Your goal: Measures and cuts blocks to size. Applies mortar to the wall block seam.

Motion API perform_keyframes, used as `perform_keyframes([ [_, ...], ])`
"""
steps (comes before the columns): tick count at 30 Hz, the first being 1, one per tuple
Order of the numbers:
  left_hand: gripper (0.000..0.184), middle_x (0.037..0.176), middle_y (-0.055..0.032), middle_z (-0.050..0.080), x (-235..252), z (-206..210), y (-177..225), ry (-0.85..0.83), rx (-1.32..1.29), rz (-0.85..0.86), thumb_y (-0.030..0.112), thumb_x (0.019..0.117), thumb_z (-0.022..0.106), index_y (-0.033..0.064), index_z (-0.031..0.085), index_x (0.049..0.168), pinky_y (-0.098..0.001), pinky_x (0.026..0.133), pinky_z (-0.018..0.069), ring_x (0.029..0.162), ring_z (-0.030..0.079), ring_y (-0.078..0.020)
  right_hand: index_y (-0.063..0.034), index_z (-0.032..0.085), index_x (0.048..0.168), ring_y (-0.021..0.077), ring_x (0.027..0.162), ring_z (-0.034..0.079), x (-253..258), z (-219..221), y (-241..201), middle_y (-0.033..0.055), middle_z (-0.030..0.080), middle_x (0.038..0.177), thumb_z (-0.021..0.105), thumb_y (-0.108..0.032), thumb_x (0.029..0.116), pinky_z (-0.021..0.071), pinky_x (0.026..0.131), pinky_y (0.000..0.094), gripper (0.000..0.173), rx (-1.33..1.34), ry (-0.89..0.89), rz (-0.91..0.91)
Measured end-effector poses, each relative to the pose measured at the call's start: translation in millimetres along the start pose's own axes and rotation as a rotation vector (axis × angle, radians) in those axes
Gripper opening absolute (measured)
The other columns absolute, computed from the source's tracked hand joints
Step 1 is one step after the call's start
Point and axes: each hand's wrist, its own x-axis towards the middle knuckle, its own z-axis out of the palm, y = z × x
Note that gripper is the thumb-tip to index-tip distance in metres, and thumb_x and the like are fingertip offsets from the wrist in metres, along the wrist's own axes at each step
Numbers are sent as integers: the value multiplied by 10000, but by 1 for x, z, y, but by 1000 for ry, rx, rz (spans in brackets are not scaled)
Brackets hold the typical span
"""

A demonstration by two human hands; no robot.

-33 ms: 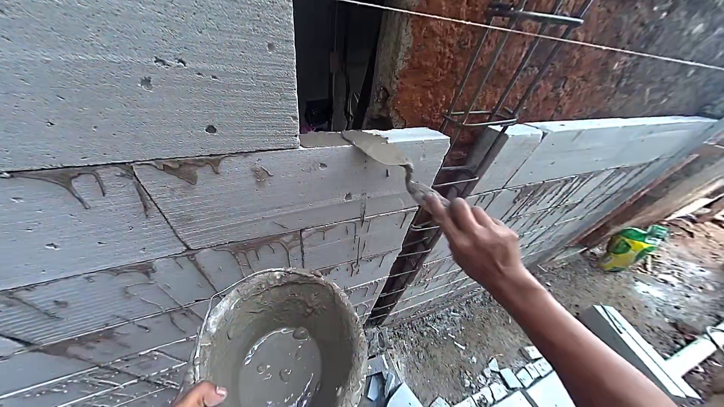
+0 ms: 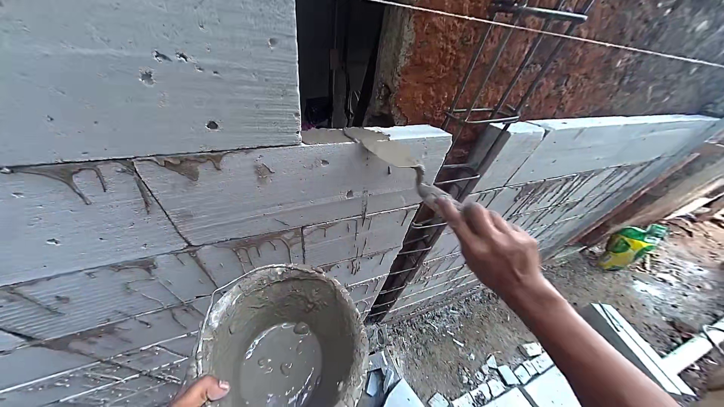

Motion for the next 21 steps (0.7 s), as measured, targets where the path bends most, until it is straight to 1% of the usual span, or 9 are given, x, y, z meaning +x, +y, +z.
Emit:
perform_keyframes([
  [3, 261, 773, -7, 707, 6, 1, -6, 31, 56, 21, -54, 833, 484, 107, 570, 1019, -293, 567, 606, 661, 701, -92, -192, 567, 1484, 457, 714, 656, -44, -24, -7, 288, 653, 1059, 493, -98, 1042, 465, 492, 546, 458, 62, -32, 65],
  [5, 329, 809, -45, 712, 9, 7, -11, 51, 67, 44, -69, 810, 504, 68, 563, 1103, -324, 543, 616, 665, 715, -124, -177, 626, 1433, 397, 669, 673, -75, -35, -34, 249, 689, 1054, 521, -212, 1020, 475, 468, 521, 428, 241, -62, 109],
  [8, 492, 900, -120, 715, 18, 12, -20, 6, 85, 71, -100, 721, 538, 13, 539, 1200, -376, 576, 633, 720, 732, -186, -223, 663, 1396, 307, 644, 667, -100, -61, -76, 164, 713, 960, 553, -313, 986, 473, 465, 473, 434, 504, -253, 95],
  [11, 525, 916, -130, 714, 22, 22, -34, -31, 238, 122, -99, 654, 594, -24, 585, 1174, -367, 598, 628, 738, 723, -186, -261, 696, 1348, 288, 533, 628, -108, -65, -117, 100, 684, 831, 588, -286, 896, 465, 404, 490, 466, 539, -491, 47],
  [13, 562, 955, -92, 726, 21, 30, -48, -59, 387, 166, -83, 630, 624, -19, 629, 1188, -319, 631, 619, 775, 718, -139, -191, 708, 1323, 356, 519, 631, -111, -53, -150, 163, 681, 813, 632, -173, 874, 487, 413, 543, 456, 478, -673, 41],
  [15, 639, 1190, -81, 708, 16, 33, -65, -118, 535, 195, -81, 639, 653, -8, 642, 1274, -300, 790, 606, 984, 699, -115, -139, 583, 1459, 452, 680, 687, -103, -51, -183, 269, 690, 993, 551, -91, 969, 542, 547, 597, 494, 407, -1058, 55],
  [17, 696, 1426, -118, 588, 19, 39, -81, -207, 642, 257, -49, 628, 671, -6, 635, 1322, -324, 993, 541, 1260, 590, -149, -101, 430, 1559, 511, 905, 692, -85, -52, -195, 333, 633, 1197, 476, -62, 1024, 559, 718, 638, 539, 433, -1412, 55],
  [19, 717, 1494, -142, 531, 27, 49, -94, -271, 676, 293, -36, 612, 673, -8, 643, 1328, -346, 1061, 494, 1361, 517, -182, -61, 571, 1411, 496, 972, 689, -82, -43, -177, 311, 671, 1120, 541, -135, 1015, 548, 771, 659, 404, 602, -1488, 32],
  [21, 716, 1473, -132, 561, 29, 58, -98, -305, 660, 255, -73, 611, 669, -10, 650, 1324, -331, 1048, 510, 1342, 541, -166, -61, 715, 1147, 426, 882, 703, -100, -18, -143, 230, 714, 923, 683, -234, 943, 539, 743, 659, 270, 920, -1393, 87],
])
